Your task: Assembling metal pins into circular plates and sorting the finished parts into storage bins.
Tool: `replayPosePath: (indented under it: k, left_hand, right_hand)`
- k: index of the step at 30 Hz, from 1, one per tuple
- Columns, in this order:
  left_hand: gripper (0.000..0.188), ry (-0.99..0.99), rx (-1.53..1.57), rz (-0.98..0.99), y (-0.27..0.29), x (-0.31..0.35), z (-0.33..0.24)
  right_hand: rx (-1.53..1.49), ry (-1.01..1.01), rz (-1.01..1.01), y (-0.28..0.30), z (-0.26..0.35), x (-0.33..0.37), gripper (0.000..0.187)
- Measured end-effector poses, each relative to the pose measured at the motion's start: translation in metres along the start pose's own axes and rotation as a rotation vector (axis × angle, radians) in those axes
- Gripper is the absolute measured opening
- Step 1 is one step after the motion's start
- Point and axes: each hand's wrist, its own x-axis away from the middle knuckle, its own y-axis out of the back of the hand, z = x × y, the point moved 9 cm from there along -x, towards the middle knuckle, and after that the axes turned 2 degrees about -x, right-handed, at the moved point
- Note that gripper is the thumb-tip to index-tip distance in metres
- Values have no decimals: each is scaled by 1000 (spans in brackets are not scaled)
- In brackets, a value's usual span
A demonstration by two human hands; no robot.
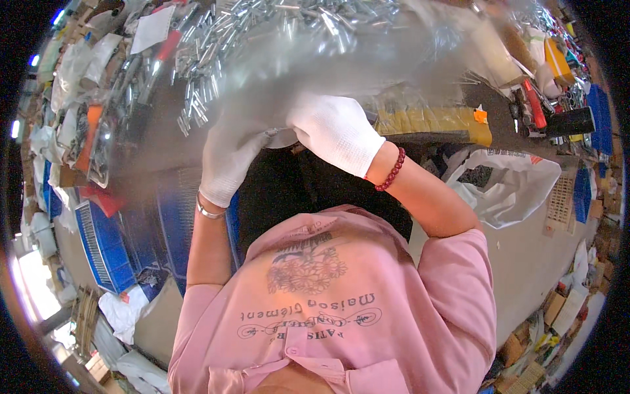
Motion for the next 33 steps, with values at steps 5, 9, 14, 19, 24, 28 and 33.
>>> replayPosePath:
  k: [5,9,14,19,24,28,33]
  left_hand:
    - [16,12,39,-13,0,2,5]
    - [15,44,114,9,-3,1,7]
    - [13,-45,-4,-2,6,-2,-12]
    - [13,15,30,19,7,1,-9]
    - [17,-28,40,4,7,0,-12]
    - [17,-29,32,1,6,0,-9]
    - [17,-16,56,-8,5,2,-6]
  right_hand:
    - [13,46,28,-1,5,-5,6]
    - [-8,93,20,-3,11,-6,8]
    - [-2,138,-4,-6,16,-2,8]
    - [117,-99,-162,36,-25,16,12]
    - [276,-467,-295,85,-147,58,8]
    - [276,-497,-168,70,-179,53,9]
    - [75,-491,-186,70,-175,53,11]
